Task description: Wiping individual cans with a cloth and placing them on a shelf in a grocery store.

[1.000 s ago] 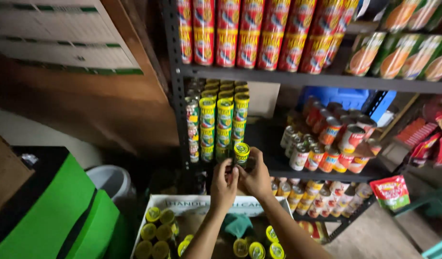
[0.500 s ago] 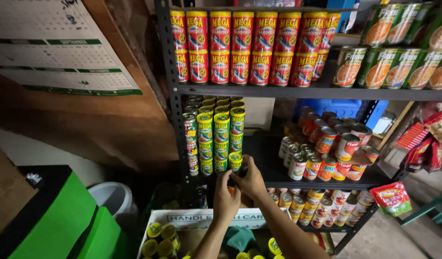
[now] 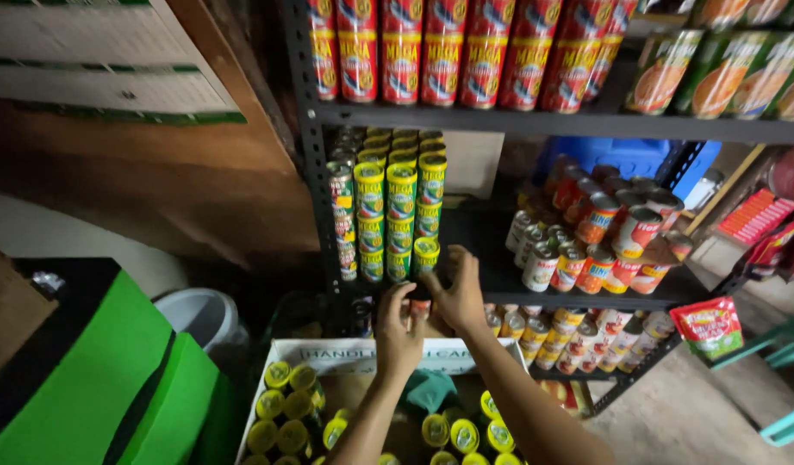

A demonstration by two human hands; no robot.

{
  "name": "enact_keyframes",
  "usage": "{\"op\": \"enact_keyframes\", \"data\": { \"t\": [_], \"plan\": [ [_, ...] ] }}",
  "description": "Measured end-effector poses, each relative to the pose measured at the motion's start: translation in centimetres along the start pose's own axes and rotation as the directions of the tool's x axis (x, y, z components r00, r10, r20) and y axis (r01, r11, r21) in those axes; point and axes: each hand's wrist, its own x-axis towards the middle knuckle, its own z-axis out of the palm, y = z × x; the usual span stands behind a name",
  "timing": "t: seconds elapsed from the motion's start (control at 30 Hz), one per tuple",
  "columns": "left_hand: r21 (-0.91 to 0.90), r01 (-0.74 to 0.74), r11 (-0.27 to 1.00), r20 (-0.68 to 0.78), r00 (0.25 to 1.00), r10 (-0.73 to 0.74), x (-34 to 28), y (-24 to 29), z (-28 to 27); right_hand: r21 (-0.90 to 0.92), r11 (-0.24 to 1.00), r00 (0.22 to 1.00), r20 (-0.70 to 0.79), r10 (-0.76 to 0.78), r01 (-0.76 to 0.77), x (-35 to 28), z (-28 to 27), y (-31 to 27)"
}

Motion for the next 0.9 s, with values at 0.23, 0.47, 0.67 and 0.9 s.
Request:
{"op": "enact_keyframes", "data": {
  "t": [0.23, 0.47, 0.67, 0.9],
  "plan": [
    [0.375, 0.185, 0.909, 0.391, 0.857, -0.336, -7.3, -5.3, -4.2, -0.136, 0.99, 0.954, 0.299, -0.006, 0.048, -8.5, 1.4, 5.0],
    [0.772, -0.127, 0.623, 0.635, 0.106, -0.765, -10.0, -4.2, -7.8, 0.415, 0.896, 0.665, 0.626, -0.407, 0.157, -16.9, 6.4, 20.9],
    [0.803, -0.195, 0.563, 0.592, 0.16, -0.79, -12.2, -7.8, -5.7, -0.207, -0.107, 0.196, 0.975, -0.109, 0.972, -17.4, 10.4, 34.5],
    [0.812, -0.023, 0.583, 0.583, 0.077, -0.809, -10.4, -1.5, -8.0, -0.535, 0.842, 0.625, 0.635, 0.453, -0.067, -17.3, 8.5, 27.5]
  ]
}}
